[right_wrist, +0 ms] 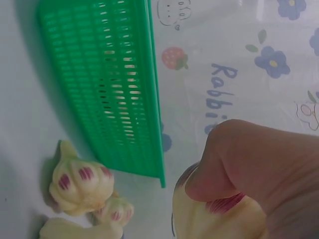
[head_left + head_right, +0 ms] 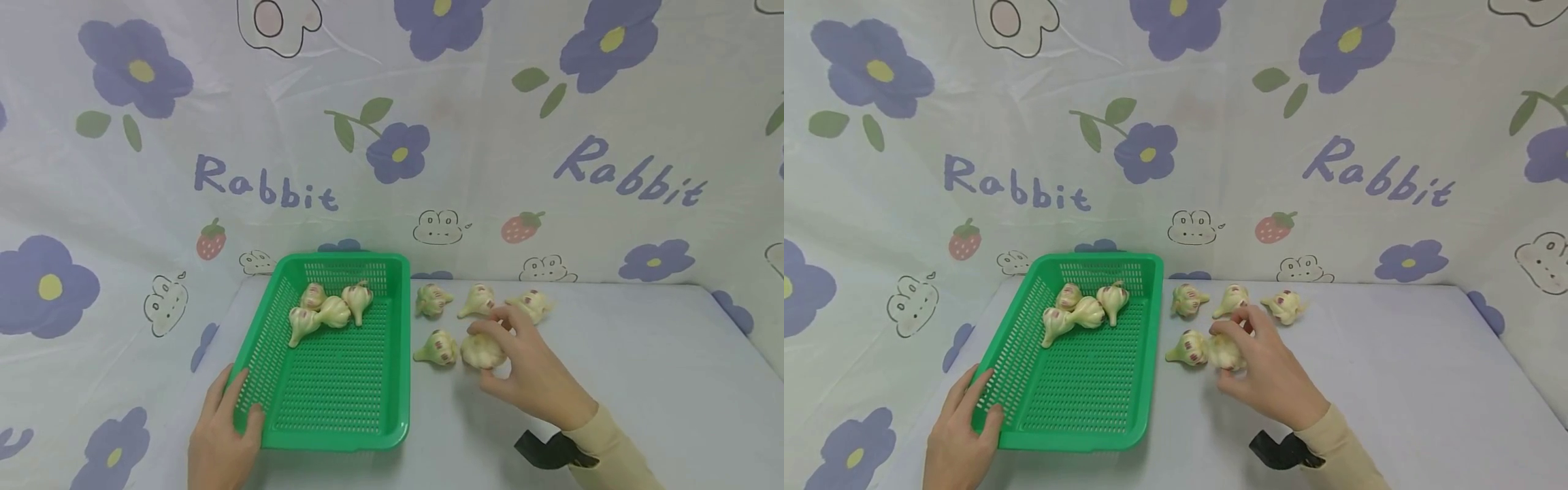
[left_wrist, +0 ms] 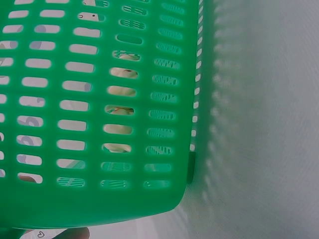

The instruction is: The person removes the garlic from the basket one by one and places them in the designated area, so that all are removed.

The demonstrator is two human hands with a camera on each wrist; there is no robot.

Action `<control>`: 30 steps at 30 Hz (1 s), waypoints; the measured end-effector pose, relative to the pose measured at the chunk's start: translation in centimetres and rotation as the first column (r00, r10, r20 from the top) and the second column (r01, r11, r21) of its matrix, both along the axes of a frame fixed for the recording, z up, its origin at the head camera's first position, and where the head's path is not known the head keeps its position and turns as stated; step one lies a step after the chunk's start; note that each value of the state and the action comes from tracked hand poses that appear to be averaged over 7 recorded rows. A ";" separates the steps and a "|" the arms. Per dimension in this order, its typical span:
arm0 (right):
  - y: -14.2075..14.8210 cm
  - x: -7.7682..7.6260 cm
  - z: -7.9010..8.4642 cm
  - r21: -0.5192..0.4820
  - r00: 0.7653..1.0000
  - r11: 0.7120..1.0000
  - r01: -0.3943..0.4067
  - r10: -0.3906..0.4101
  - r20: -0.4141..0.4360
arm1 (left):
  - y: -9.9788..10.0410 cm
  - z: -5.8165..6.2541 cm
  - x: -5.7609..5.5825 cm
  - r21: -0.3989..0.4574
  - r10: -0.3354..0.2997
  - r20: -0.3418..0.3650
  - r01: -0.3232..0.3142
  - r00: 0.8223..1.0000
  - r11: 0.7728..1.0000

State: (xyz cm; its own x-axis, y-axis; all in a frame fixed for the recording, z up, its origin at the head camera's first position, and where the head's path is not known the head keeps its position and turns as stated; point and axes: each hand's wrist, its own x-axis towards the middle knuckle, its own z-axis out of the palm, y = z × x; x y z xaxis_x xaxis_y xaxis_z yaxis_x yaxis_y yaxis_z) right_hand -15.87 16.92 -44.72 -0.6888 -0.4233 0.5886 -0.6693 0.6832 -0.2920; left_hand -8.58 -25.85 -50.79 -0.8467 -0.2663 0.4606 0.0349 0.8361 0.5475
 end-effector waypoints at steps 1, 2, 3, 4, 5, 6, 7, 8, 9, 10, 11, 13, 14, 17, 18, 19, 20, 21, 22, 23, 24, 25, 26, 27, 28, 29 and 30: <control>0.1 0.0 -0.1 -0.004 1.000 1.000 0.006 -0.006 0.005 | 0.0 0.0 0.0 0.000 0.001 0.002 -0.001 1.000 1.000; 0.3 0.0 -0.2 -0.008 1.000 1.000 0.010 -0.010 0.012 | 0.0 0.0 0.0 -0.001 0.002 0.003 -0.002 1.000 1.000; 0.4 -0.1 -0.3 -0.012 1.000 1.000 0.015 -0.014 0.018 | 0.0 0.1 0.0 -0.001 0.003 0.004 -0.003 1.000 1.000; 0.6 -0.1 -0.5 -0.015 1.000 1.000 0.020 -0.020 0.024 | 0.0 0.1 0.0 -0.001 0.003 0.004 -0.003 1.000 1.000; 0.8 -0.2 -0.6 -0.016 0.999 0.999 0.027 -0.027 0.028 | 0.0 0.1 0.0 -0.002 0.002 0.004 -0.002 1.000 1.000; 1.0 -0.2 -0.7 -0.016 0.999 0.999 0.034 -0.034 0.033 | 0.0 0.1 0.0 -0.003 0.002 0.004 -0.002 1.000 1.000; 1.2 -0.3 -0.8 -0.015 0.999 0.999 0.039 -0.039 0.035 | 0.0 0.0 0.0 -0.004 0.002 0.002 -0.002 1.000 1.000; 1.5 -0.4 -0.8 -0.012 0.998 0.999 0.046 -0.046 0.036 | 0.0 0.0 0.0 -0.004 0.002 0.000 -0.002 1.000 1.000; 1.7 -0.4 -0.9 -0.010 0.998 0.998 0.055 -0.055 0.034 | 0.0 0.0 0.0 -0.003 0.001 -0.003 -0.001 1.000 1.000; 2.0 -0.5 -1.0 -0.008 0.997 0.998 0.064 -0.063 0.032 | 0.0 -0.1 0.0 -0.005 0.000 -0.006 0.000 1.000 1.000; 2.3 -0.6 -1.0 -0.005 0.997 0.998 0.070 -0.070 0.030 | 0.0 -0.1 0.0 -0.006 -0.001 -0.011 0.001 1.000 1.000; 2.9 -0.8 -1.1 -0.002 0.996 0.997 0.082 -0.082 0.023 | 0.0 -0.1 -0.1 -0.006 -0.004 -0.023 0.004 1.000 1.000; 3.2 -0.8 -1.1 -0.002 0.996 0.996 0.090 -0.090 0.023 | 0.0 -0.1 -0.1 -0.007 -0.006 -0.029 0.006 1.000 1.000; 4.1 -1.1 -1.1 -0.009 0.992 0.993 0.116 -0.116 0.041 | 0.0 -0.1 -0.1 -0.009 -0.011 -0.044 0.011 0.999 1.000; 4.4 -1.1 -1.1 -0.015 0.990 0.991 0.130 -0.129 0.053 | 0.0 -0.1 -0.1 -0.010 -0.012 -0.045 0.011 0.999 1.000; 4.7 -1.2 -1.1 -0.020 0.988 0.990 0.142 -0.141 0.062 | 0.0 -0.1 -0.1 -0.009 -0.012 -0.044 0.011 0.999 1.000; 5.1 -1.3 -1.1 -0.026 0.985 0.987 0.156 -0.154 0.076 | 0.0 -0.1 -0.1 -0.008 -0.011 -0.043 0.011 0.999 1.000; 5.3 -1.3 -1.1 -0.030 0.983 0.985 0.167 -0.164 0.084 | 0.0 -0.1 0.0 -0.006 -0.010 -0.039 0.010 0.999 1.000; 5.6 -1.4 -1.2 -0.033 0.980 0.983 0.178 -0.174 0.091 | 0.0 -0.1 0.0 -0.005 -0.008 -0.034 0.008 0.999 1.000; 5.9 -1.5 -1.2 -0.035 0.978 0.981 0.189 -0.185 0.095 | 0.0 -0.1 0.0 -0.004 -0.006 -0.029 0.006 1.000 1.000; 6.2 -1.6 -1.3 -0.036 0.977 0.980 0.196 -0.192 0.098 | 0.0 -0.1 0.0 -0.002 -0.005 -0.026 0.005 1.000 1.000; 6.5 -1.7 -1.3 -0.035 0.975 0.979 0.202 -0.198 0.098 | 0.0 -0.1 0.0 -0.001 -0.005 -0.026 0.005 1.000 1.000; 6.7 -1.8 -1.4 -0.036 0.974 0.977 0.208 -0.203 0.100 | 0.0 -0.1 0.0 -0.002 -0.005 -0.026 0.005 1.000 1.000; 7.0 -1.9 -1.5 -0.035 0.973 0.976 0.213 -0.209 0.098 | 0.0 -0.1 0.0 -0.003 -0.006 -0.028 0.005 1.000 1.000; 7.2 -1.9 -1.5 -0.035 0.972 0.975 0.218 -0.214 0.101 | -0.1 -0.2 0.0 -0.005 -0.007 -0.032 0.007 0.999 1.000; 7.4 -2.0 -1.6 -0.034 0.970 0.974 0.224 -0.220 0.103 | -0.1 -0.3 0.0 -0.005 -0.009 -0.037 0.009 0.999 1.000; 7.6 -2.1 -1.6 -0.032 0.968 0.973 0.230 -0.225 0.107 | -0.1 -0.3 -0.1 -0.006 -0.011 -0.041 0.011 0.999 1.000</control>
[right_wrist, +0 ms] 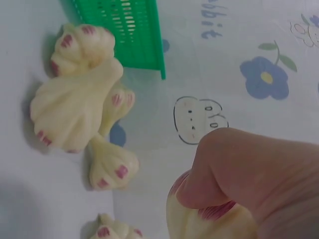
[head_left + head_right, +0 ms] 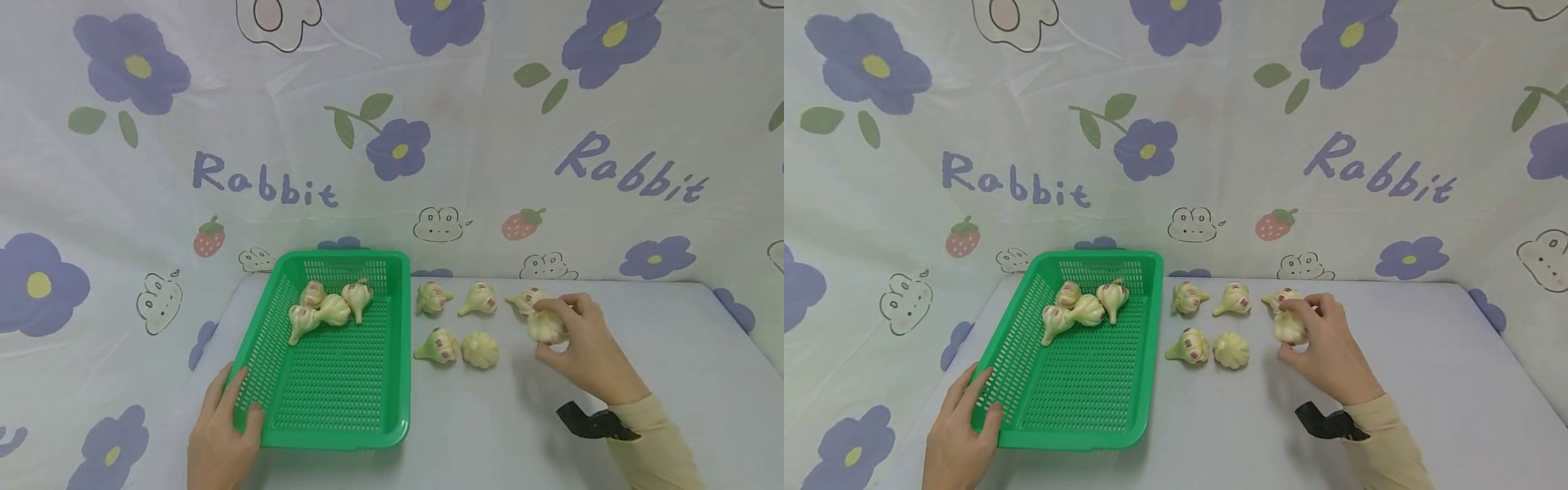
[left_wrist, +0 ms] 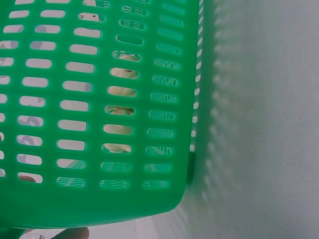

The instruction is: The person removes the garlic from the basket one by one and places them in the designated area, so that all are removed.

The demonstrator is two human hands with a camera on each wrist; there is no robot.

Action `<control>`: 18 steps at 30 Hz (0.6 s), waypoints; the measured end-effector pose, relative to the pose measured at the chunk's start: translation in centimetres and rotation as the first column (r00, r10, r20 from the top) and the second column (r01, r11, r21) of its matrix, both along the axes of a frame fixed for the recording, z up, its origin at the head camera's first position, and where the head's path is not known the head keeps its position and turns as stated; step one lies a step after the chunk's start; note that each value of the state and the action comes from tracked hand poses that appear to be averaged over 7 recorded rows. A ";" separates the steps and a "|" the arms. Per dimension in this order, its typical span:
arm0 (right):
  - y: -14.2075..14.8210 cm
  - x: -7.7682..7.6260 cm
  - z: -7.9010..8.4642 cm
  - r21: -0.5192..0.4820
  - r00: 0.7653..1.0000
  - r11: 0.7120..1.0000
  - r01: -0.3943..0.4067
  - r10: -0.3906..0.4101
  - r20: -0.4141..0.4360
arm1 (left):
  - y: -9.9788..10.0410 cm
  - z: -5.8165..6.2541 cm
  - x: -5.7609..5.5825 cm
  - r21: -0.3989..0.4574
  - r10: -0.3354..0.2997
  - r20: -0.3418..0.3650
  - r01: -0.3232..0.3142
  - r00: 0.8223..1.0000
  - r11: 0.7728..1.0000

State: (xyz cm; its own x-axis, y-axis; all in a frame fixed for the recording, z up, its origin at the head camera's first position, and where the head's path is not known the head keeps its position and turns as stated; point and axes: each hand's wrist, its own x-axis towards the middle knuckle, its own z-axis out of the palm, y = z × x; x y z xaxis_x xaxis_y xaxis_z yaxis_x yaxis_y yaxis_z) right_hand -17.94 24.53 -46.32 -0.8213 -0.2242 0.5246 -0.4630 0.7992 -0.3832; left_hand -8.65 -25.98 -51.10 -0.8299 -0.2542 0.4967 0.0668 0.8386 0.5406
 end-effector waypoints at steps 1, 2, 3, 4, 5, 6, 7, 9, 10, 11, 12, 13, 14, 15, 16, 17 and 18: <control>0.2 -0.1 0.0 0.002 1.000 1.000 0.007 -0.007 0.004 | 0.0 0.0 0.0 -0.002 0.000 -0.002 0.000 1.000 1.000; 0.3 -0.1 -0.1 0.001 1.000 1.000 0.012 -0.012 0.010 | 0.0 0.0 0.0 -0.004 0.001 -0.001 -0.001 1.000 1.000; 0.4 -0.1 -0.1 0.001 1.000 1.000 0.017 -0.017 0.025 | 0.0 0.0 0.0 -0.004 0.002 0.002 -0.002 1.000 1.000; 0.4 -0.2 -0.2 0.001 0.999 1.000 0.022 -0.022 0.042 | 0.0 0.0 0.0 -0.005 0.004 0.008 -0.004 1.000 1.000; 0.4 -0.3 -0.3 0.001 0.998 1.000 0.026 -0.026 0.061 | 0.0 0.1 0.0 -0.004 0.005 0.013 -0.005 1.000 1.000; 0.4 -0.4 -0.5 0.001 0.996 1.000 0.031 -0.031 0.085 | 0.0 0.1 0.0 -0.005 0.006 0.017 -0.006 1.000 1.000; 0.4 -0.5 -0.7 -0.002 0.993 0.999 0.036 -0.035 0.117 | 0.0 0.1 0.0 -0.005 0.007 0.022 -0.007 1.000 1.000; 0.4 -0.7 -1.2 0.004 0.988 0.999 0.040 -0.040 0.150 | 0.0 0.2 0.1 -0.001 0.008 0.028 -0.008 1.000 1.000; 0.3 -0.9 -1.5 0.008 0.986 0.999 0.043 -0.044 0.162 | 0.0 0.2 0.1 0.000 0.008 0.029 -0.008 1.000 1.000; 0.3 -1.0 -1.8 0.013 0.984 0.999 0.043 -0.045 0.172 | 0.1 0.2 0.1 0.002 0.008 0.026 -0.008 1.000 1.000; 0.3 -1.1 -2.1 0.017 0.983 0.999 0.042 -0.045 0.180 | 0.1 0.2 0.1 0.003 0.007 0.025 -0.007 1.000 1.000; 0.2 -1.3 -2.5 0.021 0.982 0.999 0.040 -0.043 0.182 | 0.1 0.2 0.1 0.003 0.006 0.023 -0.006 1.000 1.000; 0.2 -1.4 -2.8 0.026 0.984 0.999 0.039 -0.043 0.175 | 0.1 0.2 0.1 0.004 0.005 0.018 -0.006 1.000 1.000; 0.1 -1.5 -3.1 0.031 0.983 0.999 0.039 -0.044 0.179 | 0.0 0.1 0.1 0.003 0.004 0.014 -0.005 1.000 1.000; 0.1 -1.6 -3.4 0.033 0.981 0.999 0.040 -0.045 0.187 | 0.0 0.1 0.1 0.002 0.002 0.009 -0.002 1.000 1.000; 0.0 -1.7 -3.7 0.038 0.982 0.999 0.037 -0.044 0.186 | 0.0 0.1 0.1 0.001 0.001 0.005 -0.001 1.000 1.000; 0.0 -1.8 -4.0 0.040 0.982 0.999 0.037 -0.043 0.186 | 0.0 0.0 0.1 0.000 0.001 0.002 -0.001 1.000 1.000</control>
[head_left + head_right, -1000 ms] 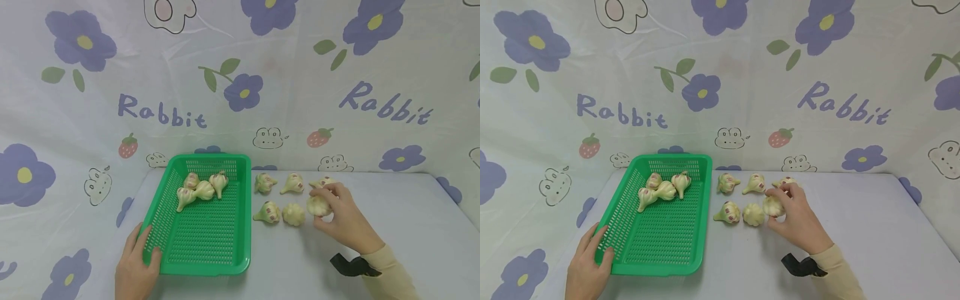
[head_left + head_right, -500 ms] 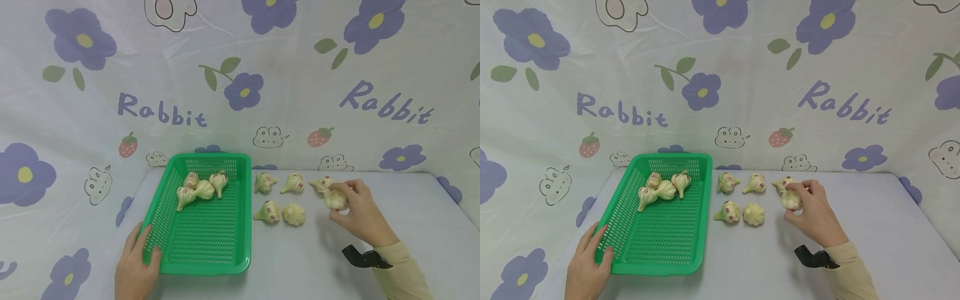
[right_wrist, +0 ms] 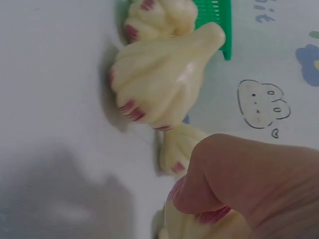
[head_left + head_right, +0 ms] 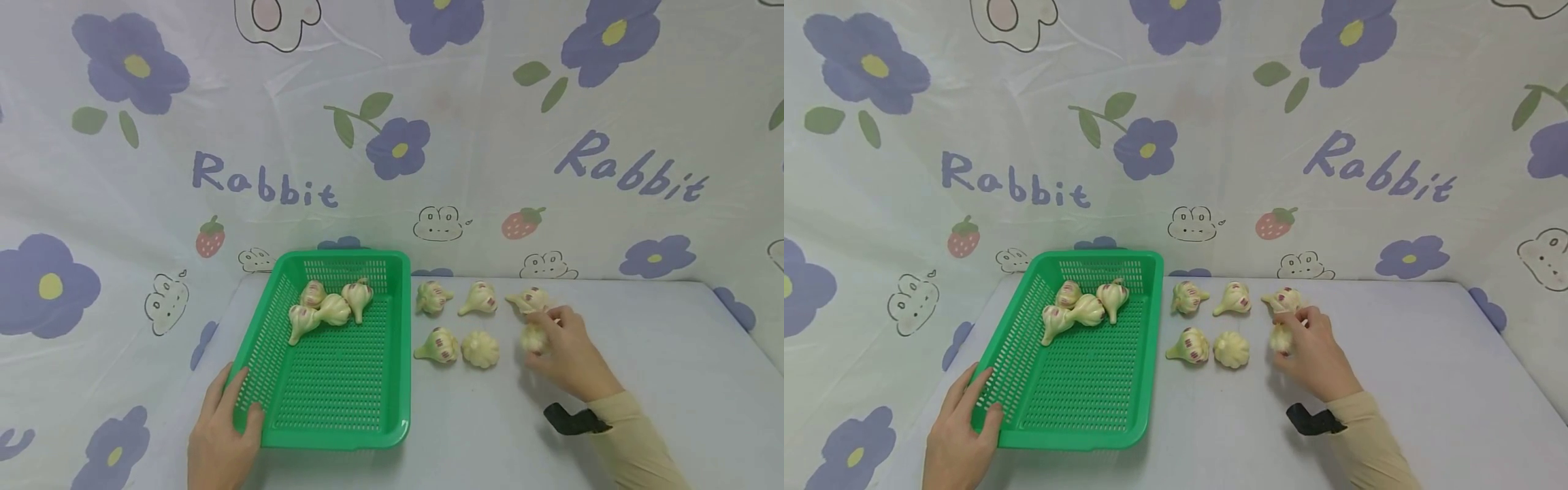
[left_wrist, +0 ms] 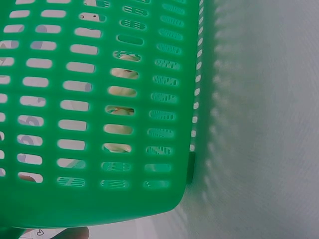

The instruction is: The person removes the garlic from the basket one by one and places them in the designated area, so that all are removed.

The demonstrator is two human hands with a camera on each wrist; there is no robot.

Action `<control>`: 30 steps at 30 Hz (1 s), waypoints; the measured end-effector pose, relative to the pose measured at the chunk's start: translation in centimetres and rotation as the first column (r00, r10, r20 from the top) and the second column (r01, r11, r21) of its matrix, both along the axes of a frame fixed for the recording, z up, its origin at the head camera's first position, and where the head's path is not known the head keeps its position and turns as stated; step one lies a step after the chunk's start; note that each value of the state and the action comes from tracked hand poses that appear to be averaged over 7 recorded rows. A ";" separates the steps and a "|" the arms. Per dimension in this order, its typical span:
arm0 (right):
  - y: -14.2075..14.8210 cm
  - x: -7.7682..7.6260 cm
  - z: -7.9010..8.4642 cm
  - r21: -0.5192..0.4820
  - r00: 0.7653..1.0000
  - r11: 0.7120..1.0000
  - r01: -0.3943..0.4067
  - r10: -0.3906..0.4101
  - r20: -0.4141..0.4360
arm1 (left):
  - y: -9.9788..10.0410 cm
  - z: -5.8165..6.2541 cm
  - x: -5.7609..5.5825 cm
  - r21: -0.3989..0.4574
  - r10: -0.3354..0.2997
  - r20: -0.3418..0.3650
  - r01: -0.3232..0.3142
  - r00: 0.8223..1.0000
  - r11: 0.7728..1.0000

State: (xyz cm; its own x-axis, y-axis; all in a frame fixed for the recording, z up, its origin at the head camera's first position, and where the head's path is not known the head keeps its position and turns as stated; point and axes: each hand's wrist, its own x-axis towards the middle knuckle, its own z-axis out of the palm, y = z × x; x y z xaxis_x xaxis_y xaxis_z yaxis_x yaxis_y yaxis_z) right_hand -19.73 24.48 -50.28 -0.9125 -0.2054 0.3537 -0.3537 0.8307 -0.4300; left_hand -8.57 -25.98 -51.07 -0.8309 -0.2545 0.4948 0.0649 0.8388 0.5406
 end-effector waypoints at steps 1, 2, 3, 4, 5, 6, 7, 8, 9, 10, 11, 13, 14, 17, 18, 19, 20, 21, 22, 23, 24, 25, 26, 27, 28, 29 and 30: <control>0.0 -0.1 -0.2 0.003 1.000 1.000 0.001 -0.001 0.000 | 0.0 0.0 0.0 0.000 0.001 0.000 -0.001 1.000 1.000; -0.1 -0.1 -0.5 0.009 1.000 1.000 0.002 -0.002 -0.001 | 0.0 0.0 0.0 0.000 0.002 0.000 -0.002 1.000 1.000; -0.1 -0.2 -0.7 0.013 1.000 1.000 0.002 -0.002 -0.002 | 0.0 0.0 0.0 0.000 0.003 0.003 -0.003 1.000 1.000; -0.2 -0.3 -0.9 0.015 1.000 1.000 0.001 -0.001 -0.001 | 0.0 0.0 0.0 0.000 0.005 0.005 -0.005 1.000 1.000; -0.2 -0.3 -1.0 0.019 1.000 1.000 0.000 0.000 0.002 | 0.0 0.0 0.0 0.000 0.007 0.007 -0.007 1.000 1.000; -0.3 -0.4 -1.2 0.020 1.000 1.000 0.001 -0.001 0.011 | 0.0 0.0 0.0 0.001 0.008 0.009 -0.008 1.000 1.000; -0.3 -0.4 -1.3 0.023 1.000 1.000 0.000 -0.001 0.019 | 0.0 0.0 0.0 0.001 0.009 0.009 -0.009 1.000 1.000; -0.4 -0.4 -1.4 0.025 1.000 1.000 -0.001 0.000 0.029 | 0.1 0.0 0.0 0.002 0.009 0.009 -0.009 1.000 1.000; -0.4 -0.5 -1.5 0.027 0.999 1.000 -0.003 0.002 0.040 | 0.1 0.1 0.0 0.003 0.009 0.007 -0.009 1.000 1.000; -0.5 -0.5 -1.5 0.031 0.999 1.000 -0.005 0.003 0.049 | 0.1 0.1 0.0 0.003 0.009 0.006 -0.009 1.000 1.000; -0.5 -0.5 -1.6 0.035 0.998 0.999 -0.006 0.004 0.057 | 0.1 0.1 0.0 0.004 0.009 0.005 -0.009 1.000 1.000; -0.6 -0.6 -1.6 0.041 0.998 0.999 -0.008 0.006 0.063 | 0.1 0.2 0.0 0.005 0.007 0.006 -0.007 1.000 1.000; -0.6 -0.6 -1.7 0.044 0.998 0.999 -0.008 0.005 0.063 | 0.1 0.2 0.0 0.005 0.007 0.008 -0.007 1.000 1.000; -0.5 -0.6 -1.8 0.049 0.998 0.999 -0.006 0.003 0.060 | 0.1 0.2 0.0 0.004 0.007 0.015 -0.007 1.000 1.000; -0.5 -0.6 -1.8 0.049 0.998 0.999 -0.005 0.002 0.061 | 0.1 0.2 0.0 0.003 0.007 0.017 -0.007 1.000 1.000; -0.5 -0.6 -1.9 0.049 0.998 0.999 -0.005 0.002 0.061 | 0.1 0.2 0.1 0.003 0.007 0.019 -0.007 1.000 1.000; -0.4 -0.6 -1.9 0.048 0.998 0.999 -0.005 0.002 0.062 | 0.1 0.3 0.1 0.002 0.008 0.021 -0.008 1.000 1.000; -0.4 -0.6 -1.9 0.048 0.998 0.999 -0.005 0.002 0.064 | 0.1 0.3 0.1 0.003 0.008 0.022 -0.008 1.000 1.000; -0.4 -0.6 -1.9 0.048 0.998 0.999 -0.005 0.002 0.065 | 0.1 0.3 0.1 0.003 0.009 0.023 -0.009 1.000 1.000; -0.4 -0.6 -1.9 0.047 0.998 0.999 -0.004 0.001 0.067 | 0.2 0.3 0.1 0.002 0.009 0.024 -0.009 1.000 1.000; -0.4 -0.6 -1.9 0.047 0.998 0.999 -0.003 0.000 0.068 | 0.2 0.3 0.1 0.002 0.010 0.026 -0.010 1.000 1.000; -0.4 -0.6 -1.9 0.047 0.998 0.999 -0.002 -0.001 0.067 | 0.2 0.4 0.1 0.003 0.011 0.027 -0.011 1.000 1.000; -0.4 -0.6 -1.9 0.047 0.998 0.999 -0.001 -0.002 0.068 | 0.2 0.4 0.1 0.003 0.011 0.026 -0.011 1.000 1.000; -0.4 -0.6 -1.9 0.047 0.998 0.999 -0.002 -0.001 0.067 | 0.2 0.5 0.1 0.004 0.011 0.026 -0.011 1.000 1.000; -0.4 -0.6 -1.9 0.047 0.998 0.999 -0.003 0.000 0.065 | 0.2 0.5 0.1 0.003 0.013 0.027 -0.013 1.000 1.000; -0.3 -0.6 -1.9 0.047 0.998 0.999 -0.004 0.001 0.064 | 0.2 0.5 0.1 0.003 0.013 0.026 -0.013 1.000 1.000; -0.4 -0.6 -1.9 0.046 0.998 0.999 -0.006 0.003 0.063 | 0.2 0.5 0.1 0.005 0.014 0.026 -0.014 1.000 1.000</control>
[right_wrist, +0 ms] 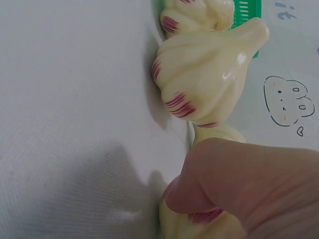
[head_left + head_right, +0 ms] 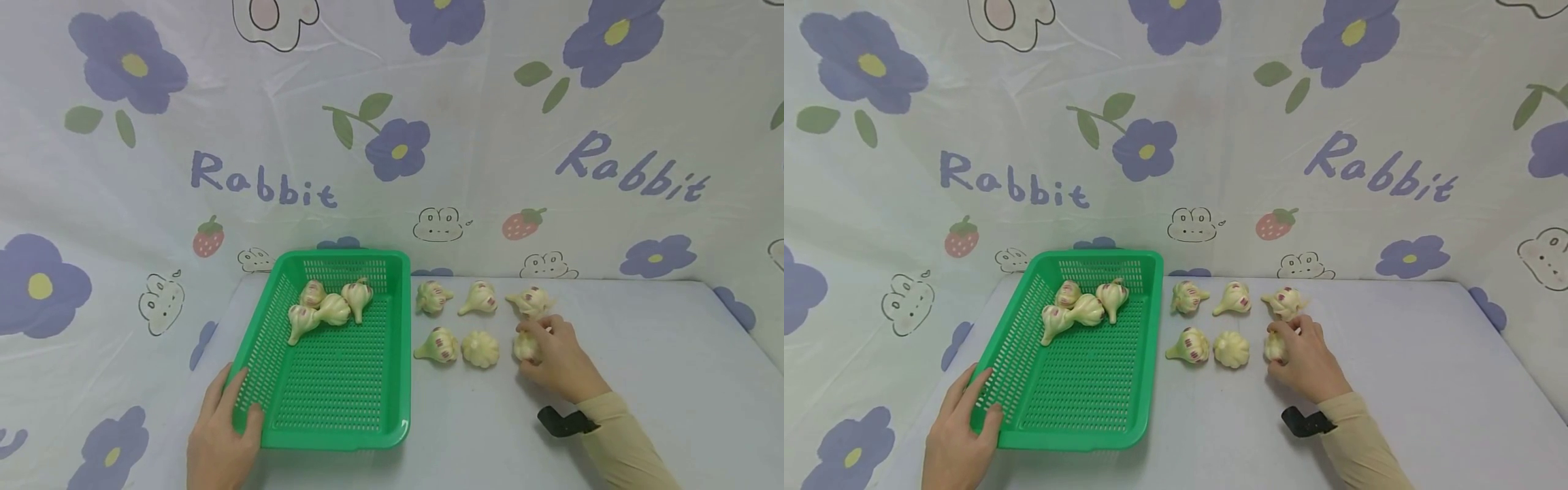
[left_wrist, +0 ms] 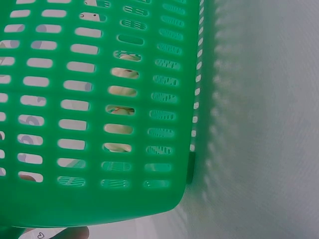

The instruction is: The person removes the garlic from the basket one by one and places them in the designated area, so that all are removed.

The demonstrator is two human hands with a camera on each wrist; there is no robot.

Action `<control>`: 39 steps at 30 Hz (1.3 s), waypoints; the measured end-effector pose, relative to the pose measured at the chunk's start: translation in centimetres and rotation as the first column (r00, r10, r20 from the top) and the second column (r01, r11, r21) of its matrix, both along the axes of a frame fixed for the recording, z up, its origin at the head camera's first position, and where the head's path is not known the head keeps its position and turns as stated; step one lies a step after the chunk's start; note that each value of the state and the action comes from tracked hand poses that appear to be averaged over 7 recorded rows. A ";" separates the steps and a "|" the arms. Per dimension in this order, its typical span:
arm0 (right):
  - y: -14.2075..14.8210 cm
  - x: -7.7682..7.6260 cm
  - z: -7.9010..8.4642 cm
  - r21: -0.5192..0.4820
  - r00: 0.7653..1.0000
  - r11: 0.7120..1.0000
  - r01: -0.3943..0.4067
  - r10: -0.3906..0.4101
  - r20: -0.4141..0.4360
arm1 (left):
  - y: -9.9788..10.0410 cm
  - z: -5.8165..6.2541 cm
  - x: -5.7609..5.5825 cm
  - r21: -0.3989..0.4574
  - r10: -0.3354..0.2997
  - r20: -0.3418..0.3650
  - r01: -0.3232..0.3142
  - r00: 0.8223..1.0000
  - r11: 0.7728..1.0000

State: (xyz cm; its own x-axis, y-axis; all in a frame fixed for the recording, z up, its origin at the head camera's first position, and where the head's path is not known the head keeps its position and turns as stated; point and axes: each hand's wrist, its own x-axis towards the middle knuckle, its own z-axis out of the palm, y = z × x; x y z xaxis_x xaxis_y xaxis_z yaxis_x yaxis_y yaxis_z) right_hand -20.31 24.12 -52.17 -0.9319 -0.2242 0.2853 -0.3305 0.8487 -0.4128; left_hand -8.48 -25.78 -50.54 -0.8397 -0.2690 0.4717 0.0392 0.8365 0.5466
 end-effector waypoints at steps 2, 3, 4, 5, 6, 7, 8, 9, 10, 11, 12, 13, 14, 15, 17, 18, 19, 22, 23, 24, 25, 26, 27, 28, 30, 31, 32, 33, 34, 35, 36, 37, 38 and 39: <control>0.0 0.0 0.0 -0.003 1.000 1.000 -0.002 0.002 -0.002 | 0.0 0.0 0.0 -0.002 0.002 -0.002 -0.002 1.000 1.000; 0.0 0.0 0.0 -0.005 1.000 1.000 -0.003 0.003 -0.001 | 0.0 0.0 0.0 -0.005 0.004 0.000 -0.004 1.000 1.000; 0.0 0.1 0.0 -0.006 1.000 1.000 -0.004 0.004 0.000 | 0.0 0.0 0.0 -0.005 0.004 -0.002 -0.004 1.000 1.000; 0.0 0.1 0.1 -0.007 1.000 1.000 -0.005 0.005 0.001 | 0.0 0.1 0.0 -0.004 0.003 -0.005 -0.003 1.000 1.000; 0.0 0.1 0.1 -0.008 1.000 1.000 -0.007 0.007 -0.001 | 0.0 0.1 0.0 -0.005 0.003 -0.005 -0.003 1.000 1.000; 0.0 0.1 0.1 -0.008 1.000 1.000 -0.008 0.008 -0.001 | 0.1 0.1 0.0 -0.007 0.004 -0.004 -0.004 1.000 1.000; -0.1 0.2 0.2 -0.005 1.000 1.000 -0.009 0.009 -0.002 | 0.1 0.1 0.1 -0.007 0.004 -0.003 -0.004 1.000 1.000; -0.1 0.2 0.2 -0.001 1.000 1.000 -0.013 0.012 -0.004 | 0.0 0.2 0.1 -0.009 0.005 -0.003 -0.005 1.000 1.000; -0.1 0.2 0.3 0.001 1.000 1.000 -0.016 0.016 -0.007 | 0.0 0.2 0.1 -0.008 0.005 -0.003 -0.005 1.000 1.000; -0.1 0.2 0.4 0.003 1.000 1.000 -0.018 0.018 -0.010 | 0.0 0.2 0.1 -0.009 0.007 0.000 -0.007 1.000 1.000; -0.1 0.3 0.5 0.004 1.000 1.000 -0.020 0.020 -0.014 | 0.0 0.2 0.2 -0.011 0.009 0.003 -0.009 1.000 1.000; -0.1 0.3 0.6 0.006 1.000 1.000 -0.021 0.022 -0.018 | 0.0 0.2 0.2 -0.011 0.011 0.005 -0.011 1.000 1.000; -0.1 0.4 0.8 0.007 0.999 1.000 -0.025 0.025 -0.022 | 0.0 0.1 0.2 -0.012 0.013 0.007 -0.012 1.000 1.000; 0.0 0.4 0.9 0.005 0.999 1.000 -0.026 0.026 -0.023 | 0.0 0.1 0.2 -0.012 0.014 0.009 -0.014 1.000 1.000; 0.0 0.5 1.3 -0.003 0.999 1.000 -0.026 0.026 -0.028 | 0.0 0.2 0.2 -0.010 0.016 0.018 -0.015 1.000 1.000; 0.0 0.5 1.5 -0.008 0.999 1.000 -0.027 0.027 -0.031 | 0.0 0.2 0.2 -0.011 0.016 0.020 -0.016 1.000 1.000; 0.0 0.6 1.7 -0.014 0.999 1.000 -0.028 0.027 -0.033 | 0.0 0.2 0.2 -0.011 0.017 0.025 -0.017 1.000 1.000; 0.0 0.8 2.5 -0.027 0.999 0.999 -0.027 0.026 -0.040 | 0.0 0.3 0.2 -0.010 0.020 0.040 -0.020 0.999 1.000; -0.1 0.9 2.8 -0.031 0.999 0.999 -0.026 0.025 -0.039 | 0.0 0.4 0.2 -0.010 0.020 0.043 -0.020 0.999 1.000; -0.2 1.0 3.1 -0.032 0.999 0.999 -0.024 0.023 -0.042 | 0.1 0.4 0.2 -0.011 0.020 0.044 -0.020 0.999 1.000; -0.2 1.1 3.5 -0.032 0.999 0.999 -0.021 0.019 -0.046 | 0.1 0.4 0.2 -0.009 0.021 0.044 -0.020 0.999 1.000; -0.3 1.2 3.8 -0.030 0.999 0.999 -0.018 0.016 -0.050 | 0.1 0.4 0.2 -0.009 0.019 0.040 -0.018 0.999 1.000; -0.3 1.4 4.0 -0.024 0.998 1.000 -0.014 0.012 -0.061 | 0.0 0.3 0.2 -0.009 0.018 0.035 -0.017 0.999 1.000; -0.4 1.5 4.3 -0.024 0.998 1.000 -0.013 0.011 -0.068 | 0.0 0.3 0.1 -0.009 0.016 0.031 -0.016 0.999 1.000; -0.5 1.8 4.9 -0.019 0.996 1.000 -0.015 0.013 -0.091 | 0.0 0.2 0.1 -0.010 0.012 0.020 -0.012 1.000 1.000; -0.6 2.0 5.2 -0.017 0.994 1.000 -0.019 0.017 -0.105 | 0.0 0.1 0.1 -0.011 0.010 0.018 -0.010 1.000 1.000; -0.6 2.2 5.5 -0.015 0.993 1.000 -0.022 0.020 -0.119 | 0.0 0.1 0.1 -0.014 0.009 0.016 -0.008 1.000 1.000; -0.7 2.3 5.7 -0.013 0.990 1.000 -0.027 0.025 -0.137 | 0.0 0.1 0.1 -0.014 0.008 0.016 -0.008 1.000 1.000; -0.8 2.5 6.0 -0.012 0.988 0.999 -0.033 0.031 -0.152 | -0.1 0.1 0.0 -0.014 0.006 0.016 -0.006 1.000 1.000; -0.9 2.7 6.3 -0.009 0.985 0.999 -0.038 0.036 -0.170 | -0.1 0.1 0.0 -0.016 0.004 0.018 -0.004 1.000 1.000; -0.9 2.8 6.5 -0.006 0.981 0.999 -0.042 0.041 -0.187 | 0.0 0.1 0.0 -0.017 0.004 0.024 -0.004 1.000 1.000; -1.0 3.0 6.7 -0.003 0.978 0.999 -0.049 0.047 -0.204 | 0.0 0.1 0.0 -0.018 0.004 0.030 -0.003 1.000 1.000; -1.1 3.1 6.9 0.000 0.975 0.999 -0.054 0.053 -0.218 | 0.0 0.1 0.0 -0.017 0.003 0.036 -0.002 0.999 1.000; -1.1 3.3 7.1 0.004 0.971 0.998 -0.061 0.061 -0.233 | 0.0 0.1 0.0 -0.017 0.002 0.044 -0.001 0.999 1.000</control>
